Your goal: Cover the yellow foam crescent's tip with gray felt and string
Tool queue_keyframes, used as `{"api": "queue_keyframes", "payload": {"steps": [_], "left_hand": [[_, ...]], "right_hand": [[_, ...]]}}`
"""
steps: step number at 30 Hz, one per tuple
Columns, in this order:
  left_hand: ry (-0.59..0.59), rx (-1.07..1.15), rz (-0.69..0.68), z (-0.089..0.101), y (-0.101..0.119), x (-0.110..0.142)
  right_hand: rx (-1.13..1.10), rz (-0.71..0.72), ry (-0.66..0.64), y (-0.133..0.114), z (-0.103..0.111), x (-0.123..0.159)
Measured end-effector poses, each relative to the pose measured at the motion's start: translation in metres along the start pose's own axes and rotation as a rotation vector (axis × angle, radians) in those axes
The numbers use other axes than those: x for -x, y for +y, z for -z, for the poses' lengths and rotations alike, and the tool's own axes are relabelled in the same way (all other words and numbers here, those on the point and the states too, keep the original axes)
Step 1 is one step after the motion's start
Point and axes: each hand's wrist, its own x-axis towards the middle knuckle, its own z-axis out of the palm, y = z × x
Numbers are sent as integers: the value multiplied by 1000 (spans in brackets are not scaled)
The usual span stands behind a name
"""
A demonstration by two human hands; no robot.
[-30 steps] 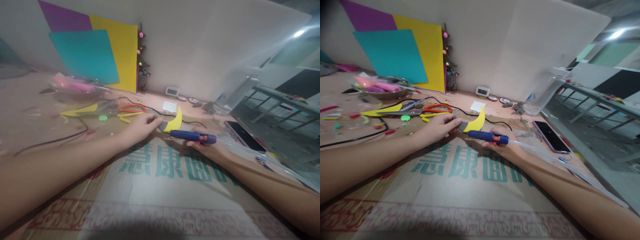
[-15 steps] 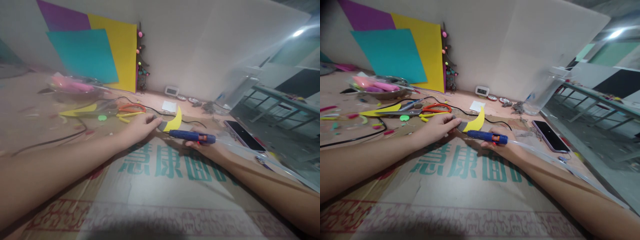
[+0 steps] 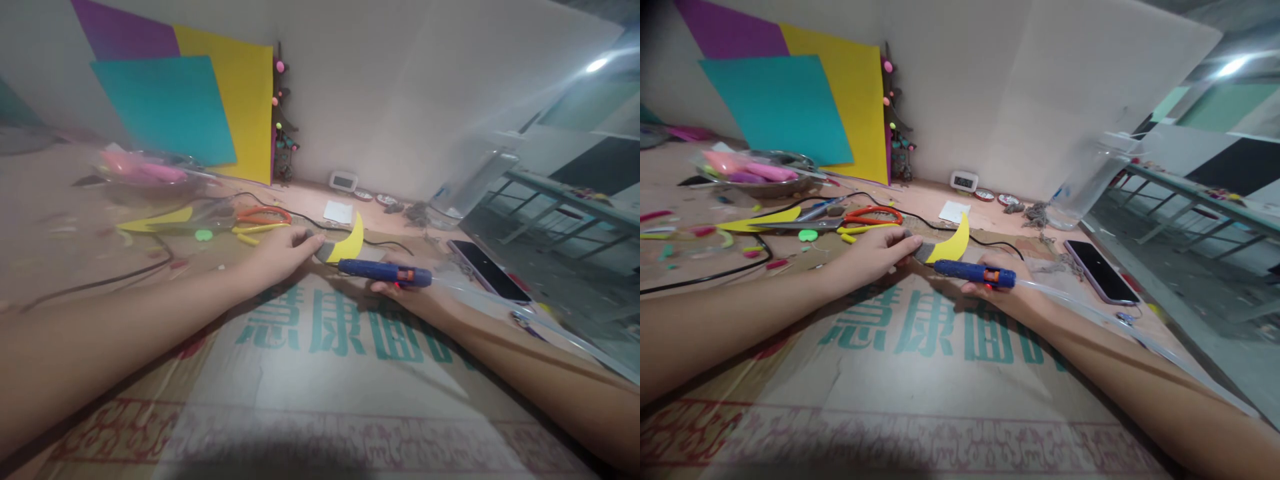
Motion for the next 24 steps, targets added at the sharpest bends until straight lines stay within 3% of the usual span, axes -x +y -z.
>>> {"api": "queue_keyframes", "payload": {"steps": [24], "left_hand": [[-20, -6, -18, 0, -3, 0]], "right_hand": [[104, 125, 80, 4, -1, -1]]}}
